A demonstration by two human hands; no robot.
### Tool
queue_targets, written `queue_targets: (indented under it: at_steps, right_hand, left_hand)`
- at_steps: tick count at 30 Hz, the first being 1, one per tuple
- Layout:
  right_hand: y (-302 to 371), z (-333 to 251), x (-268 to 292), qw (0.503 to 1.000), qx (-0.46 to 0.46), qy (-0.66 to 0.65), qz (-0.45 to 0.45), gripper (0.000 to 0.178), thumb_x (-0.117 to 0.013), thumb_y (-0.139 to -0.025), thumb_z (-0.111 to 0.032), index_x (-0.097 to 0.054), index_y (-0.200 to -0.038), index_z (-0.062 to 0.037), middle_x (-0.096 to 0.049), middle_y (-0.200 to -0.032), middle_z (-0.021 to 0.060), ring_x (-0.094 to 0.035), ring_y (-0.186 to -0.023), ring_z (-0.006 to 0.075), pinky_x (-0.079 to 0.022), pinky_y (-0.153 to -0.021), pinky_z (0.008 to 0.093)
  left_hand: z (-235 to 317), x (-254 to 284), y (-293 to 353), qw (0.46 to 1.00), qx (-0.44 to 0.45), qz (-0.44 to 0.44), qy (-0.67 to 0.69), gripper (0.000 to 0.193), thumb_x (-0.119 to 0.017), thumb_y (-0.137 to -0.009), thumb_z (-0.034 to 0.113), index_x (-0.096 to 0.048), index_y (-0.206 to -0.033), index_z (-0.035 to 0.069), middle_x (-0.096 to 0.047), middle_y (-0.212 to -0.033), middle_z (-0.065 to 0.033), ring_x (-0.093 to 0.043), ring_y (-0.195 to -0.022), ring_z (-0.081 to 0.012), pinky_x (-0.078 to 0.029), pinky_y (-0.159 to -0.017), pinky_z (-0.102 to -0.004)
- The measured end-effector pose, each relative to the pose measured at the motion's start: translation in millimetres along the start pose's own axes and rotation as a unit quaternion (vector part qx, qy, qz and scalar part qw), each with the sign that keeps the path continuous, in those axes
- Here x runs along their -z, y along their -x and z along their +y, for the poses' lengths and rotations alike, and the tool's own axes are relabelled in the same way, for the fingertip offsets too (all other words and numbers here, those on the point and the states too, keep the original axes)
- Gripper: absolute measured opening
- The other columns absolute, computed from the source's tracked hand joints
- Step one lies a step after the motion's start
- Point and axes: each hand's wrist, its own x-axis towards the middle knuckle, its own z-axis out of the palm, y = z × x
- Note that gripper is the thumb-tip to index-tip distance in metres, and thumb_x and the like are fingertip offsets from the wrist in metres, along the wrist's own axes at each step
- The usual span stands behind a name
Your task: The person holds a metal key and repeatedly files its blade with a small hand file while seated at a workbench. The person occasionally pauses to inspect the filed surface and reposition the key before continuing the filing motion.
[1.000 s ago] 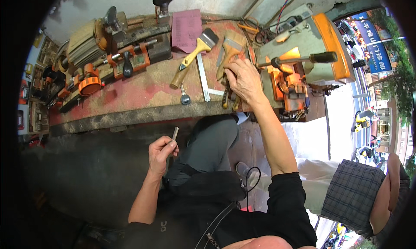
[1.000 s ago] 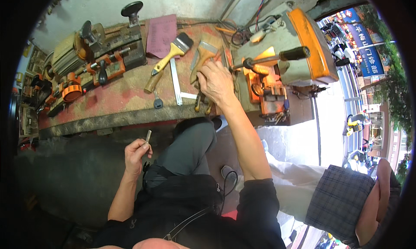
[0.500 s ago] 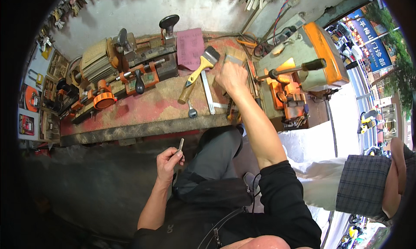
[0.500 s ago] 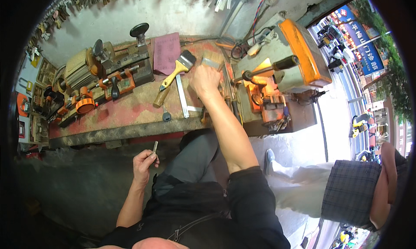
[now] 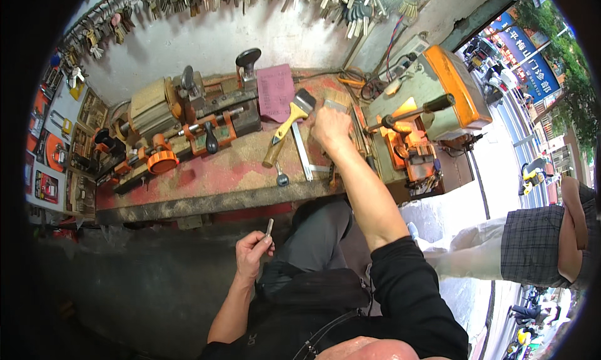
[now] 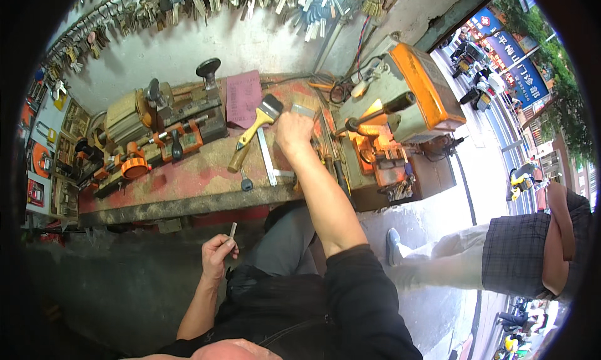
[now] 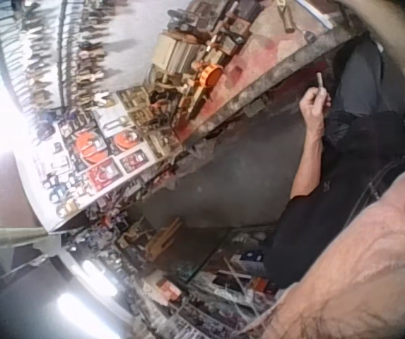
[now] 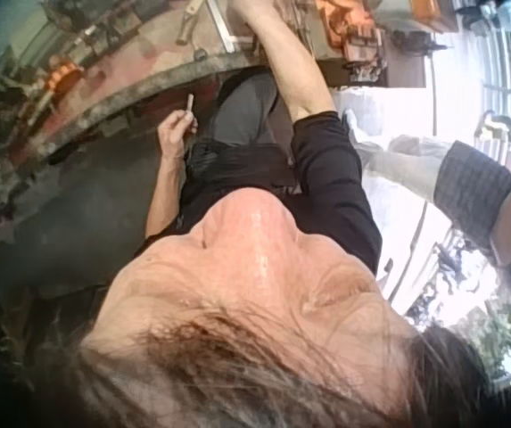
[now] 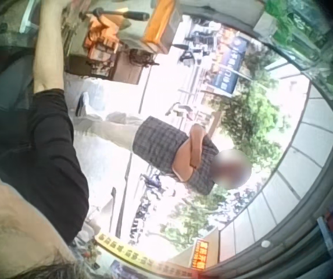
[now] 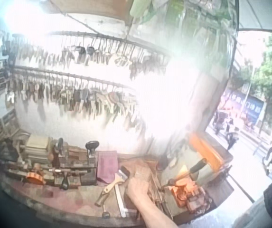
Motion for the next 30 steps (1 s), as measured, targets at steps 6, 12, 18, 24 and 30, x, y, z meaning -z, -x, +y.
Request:
queue_targets:
  at_steps: [6, 12, 18, 24, 30]
  right_hand:
    - [-9.0, 1.3, 2.8, 0.999, -0.012, 0.013, -0.036, 0.017, -0.068, -0.086, -0.017, -0.079, -0.092, -0.005, -0.077, -0.097, 0.0185, -0.075, -0.097, 0.0326, -0.058, -0.084, 0.0422]
    - [-8.3, 9.1, 2.8, 0.999, -0.004, -0.009, -0.044, 0.024, -0.071, -0.08, -0.018, -0.077, -0.096, -0.0011, -0.074, -0.105, 0.0223, -0.072, -0.1, 0.0408, -0.057, -0.087, 0.049]
    - [-8.7, 11.2, 5.9, 0.998, -0.038, -0.042, -0.041, 0.044, -0.082, -0.079, -0.044, -0.078, -0.103, -0.0076, -0.076, -0.103, 0.0185, -0.074, -0.099, 0.035, -0.058, -0.085, 0.0481]
    - [-16.7, 0.9, -1.2, 0.993, -0.067, -0.067, -0.073, 0.044, -0.08, -0.079, -0.04, -0.077, -0.105, -0.0046, -0.075, -0.11, 0.0188, -0.073, -0.105, 0.0341, -0.057, -0.091, 0.0452]
    - [-21.5, 1.1, -6.4, 0.984, -0.115, -0.105, -0.092, 0.046, -0.085, -0.076, -0.039, -0.077, -0.105, -0.0046, -0.075, -0.112, 0.0185, -0.073, -0.106, 0.0332, -0.058, -0.09, 0.0437]
  left_hand:
    - [1.6, 1.3, 3.0, 1.0, -0.011, -0.002, -0.002, 0.018, -0.064, -0.096, 0.009, -0.066, -0.082, -0.001, -0.065, -0.079, -0.0051, -0.061, -0.069, -0.0113, -0.049, -0.065, -0.0261]
    - [2.8, 5.8, 6.1, 1.0, -0.015, 0.005, -0.01, 0.018, -0.063, -0.096, 0.008, -0.066, -0.082, -0.002, -0.065, -0.078, -0.0057, -0.06, -0.069, -0.012, -0.049, -0.065, -0.0264]
    - [2.7, 6.0, 5.4, 1.0, -0.007, 0.016, -0.011, 0.017, -0.063, -0.096, 0.008, -0.067, -0.083, -0.002, -0.065, -0.079, -0.0065, -0.06, -0.069, -0.0122, -0.049, -0.065, -0.0266]
    - [-0.6, 1.0, -1.4, 1.0, -0.009, 0.012, -0.012, 0.017, -0.063, -0.095, 0.01, -0.066, -0.082, -0.001, -0.064, -0.078, -0.0063, -0.06, -0.069, -0.0129, -0.049, -0.064, -0.0265]
    - [-7.5, -0.8, -5.7, 1.0, -0.013, -0.006, -0.008, 0.018, -0.062, -0.096, 0.012, -0.063, -0.082, 0.001, -0.062, -0.077, -0.0062, -0.059, -0.068, -0.0135, -0.049, -0.062, -0.0276]
